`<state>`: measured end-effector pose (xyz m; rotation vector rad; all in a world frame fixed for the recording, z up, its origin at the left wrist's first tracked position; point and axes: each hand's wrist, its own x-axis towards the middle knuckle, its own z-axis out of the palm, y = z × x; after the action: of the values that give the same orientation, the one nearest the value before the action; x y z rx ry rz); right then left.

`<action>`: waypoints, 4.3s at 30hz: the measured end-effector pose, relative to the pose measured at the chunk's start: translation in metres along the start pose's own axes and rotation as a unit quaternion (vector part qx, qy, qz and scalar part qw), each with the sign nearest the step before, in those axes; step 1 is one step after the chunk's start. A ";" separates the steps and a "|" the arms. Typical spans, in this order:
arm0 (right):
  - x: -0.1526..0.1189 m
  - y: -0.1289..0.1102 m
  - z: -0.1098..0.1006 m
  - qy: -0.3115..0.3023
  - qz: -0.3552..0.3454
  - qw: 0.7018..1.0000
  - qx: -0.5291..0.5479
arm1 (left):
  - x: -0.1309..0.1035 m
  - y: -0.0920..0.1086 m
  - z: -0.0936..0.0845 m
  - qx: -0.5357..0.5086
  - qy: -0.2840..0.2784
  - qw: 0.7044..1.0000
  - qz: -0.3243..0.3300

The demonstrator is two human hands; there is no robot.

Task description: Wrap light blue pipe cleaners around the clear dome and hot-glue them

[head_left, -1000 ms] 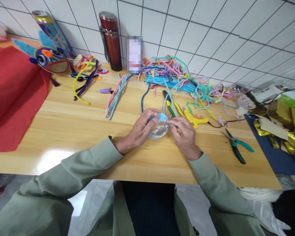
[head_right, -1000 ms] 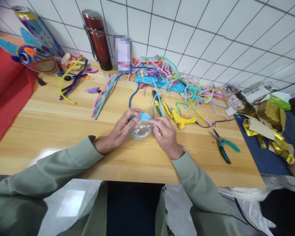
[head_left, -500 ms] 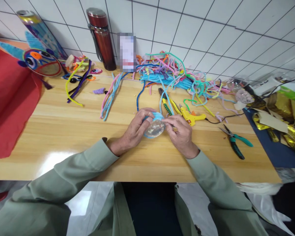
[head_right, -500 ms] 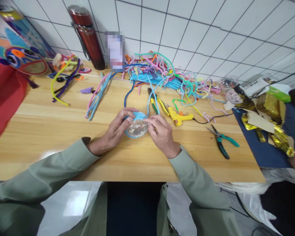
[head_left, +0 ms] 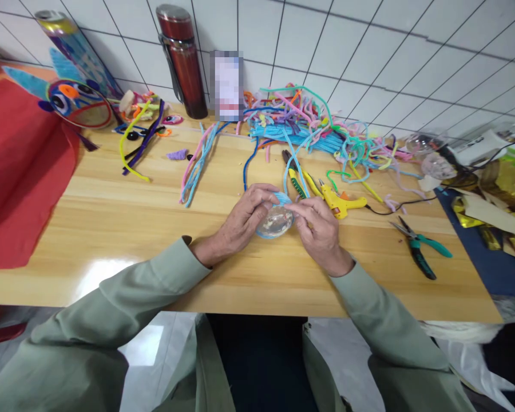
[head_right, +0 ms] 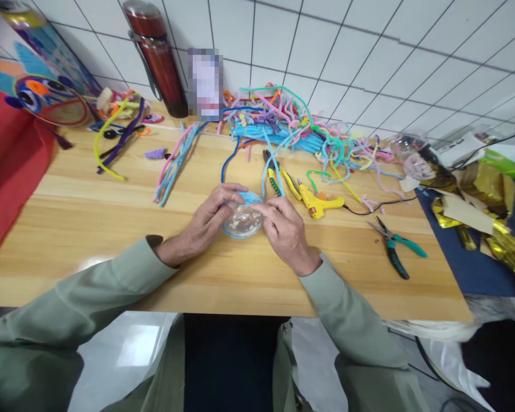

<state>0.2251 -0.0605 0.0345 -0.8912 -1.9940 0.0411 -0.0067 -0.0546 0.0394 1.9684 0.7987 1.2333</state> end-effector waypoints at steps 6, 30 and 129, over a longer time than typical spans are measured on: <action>0.000 0.001 0.001 -0.005 0.005 1.000 0.002 | 0.003 0.001 -0.002 0.002 -0.008 1.000 -0.003; 0.001 0.002 -0.012 -0.052 0.044 0.998 0.015 | 0.002 -0.010 -0.007 -0.067 -0.050 0.996 0.027; 0.004 0.005 -0.009 -0.086 0.014 0.996 0.035 | -0.005 -0.011 -0.025 0.078 -0.137 0.983 0.090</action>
<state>0.2332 -0.0572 0.0408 -0.8958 -2.1249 0.2079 -0.0331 -0.0468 0.0360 2.3187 0.6042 0.9918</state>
